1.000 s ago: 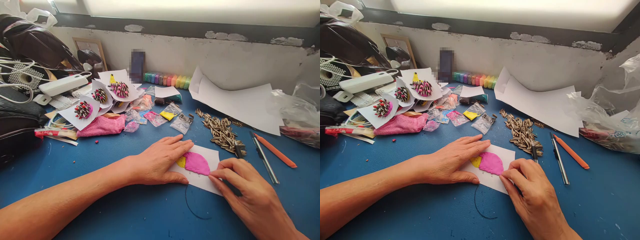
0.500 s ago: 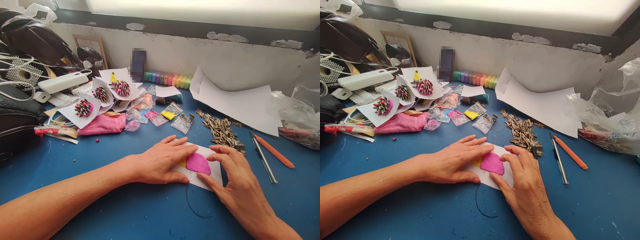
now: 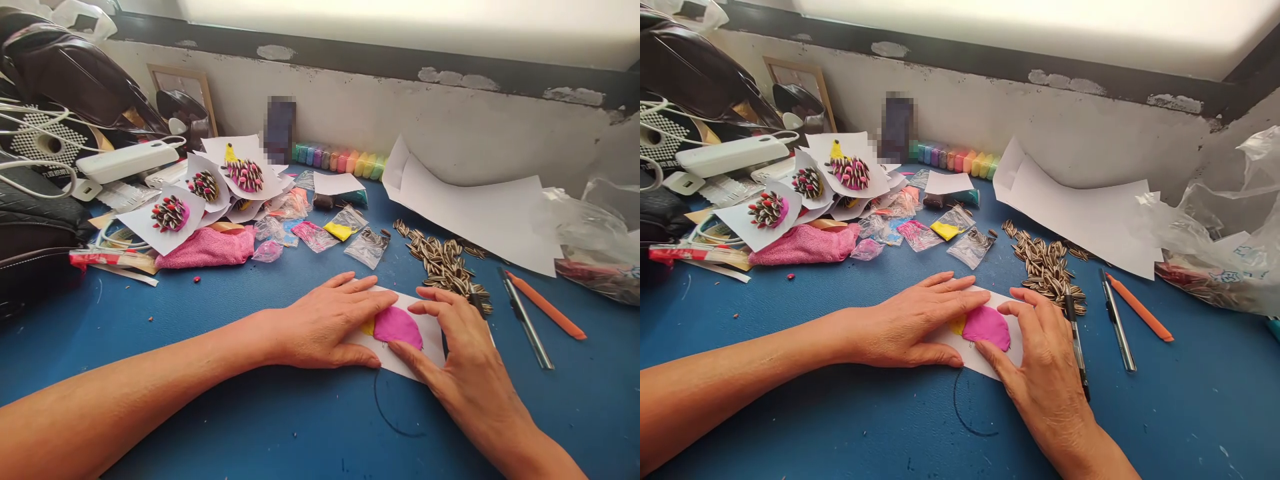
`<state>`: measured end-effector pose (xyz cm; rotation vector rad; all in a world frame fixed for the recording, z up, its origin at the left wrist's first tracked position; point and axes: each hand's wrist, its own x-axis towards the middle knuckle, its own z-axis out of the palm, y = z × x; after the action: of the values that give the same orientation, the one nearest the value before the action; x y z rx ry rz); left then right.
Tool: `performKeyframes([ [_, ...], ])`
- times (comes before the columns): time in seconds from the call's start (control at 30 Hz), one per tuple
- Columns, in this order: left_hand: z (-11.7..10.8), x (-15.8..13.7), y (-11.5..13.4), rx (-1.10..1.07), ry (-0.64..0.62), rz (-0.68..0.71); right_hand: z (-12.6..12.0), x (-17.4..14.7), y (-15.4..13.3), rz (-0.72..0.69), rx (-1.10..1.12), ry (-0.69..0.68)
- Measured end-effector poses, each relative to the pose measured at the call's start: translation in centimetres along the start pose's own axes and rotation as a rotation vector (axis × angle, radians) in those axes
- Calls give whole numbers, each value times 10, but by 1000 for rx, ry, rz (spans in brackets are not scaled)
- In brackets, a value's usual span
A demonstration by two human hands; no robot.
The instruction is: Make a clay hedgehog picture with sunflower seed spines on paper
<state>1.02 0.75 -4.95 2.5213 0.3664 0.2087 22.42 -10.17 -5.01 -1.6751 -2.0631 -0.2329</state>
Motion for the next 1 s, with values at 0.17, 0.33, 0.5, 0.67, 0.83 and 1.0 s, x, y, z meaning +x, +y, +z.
performKeyframes([
  [0.17, 2, 0, -3, -18, 42, -10, -4, -1, 0, 36, 67, 12],
  [0.33, 2, -2, -4, -96, 87, -40, -10, -5, 1, -45, 39, 20],
  [0.5, -1, -2, -2, -89, 110, -8, -17, -13, -5, -182, 8, 26],
  [0.67, -9, -3, 1, -16, 50, -36, -18, -17, -6, -193, -86, 41],
  [0.83, -9, -4, -5, 6, 11, -36, -8, -21, 2, -247, -284, 10],
  [1.0, -9, -4, -6, 13, 8, -89, -3, -22, 6, -271, -330, 20],
])
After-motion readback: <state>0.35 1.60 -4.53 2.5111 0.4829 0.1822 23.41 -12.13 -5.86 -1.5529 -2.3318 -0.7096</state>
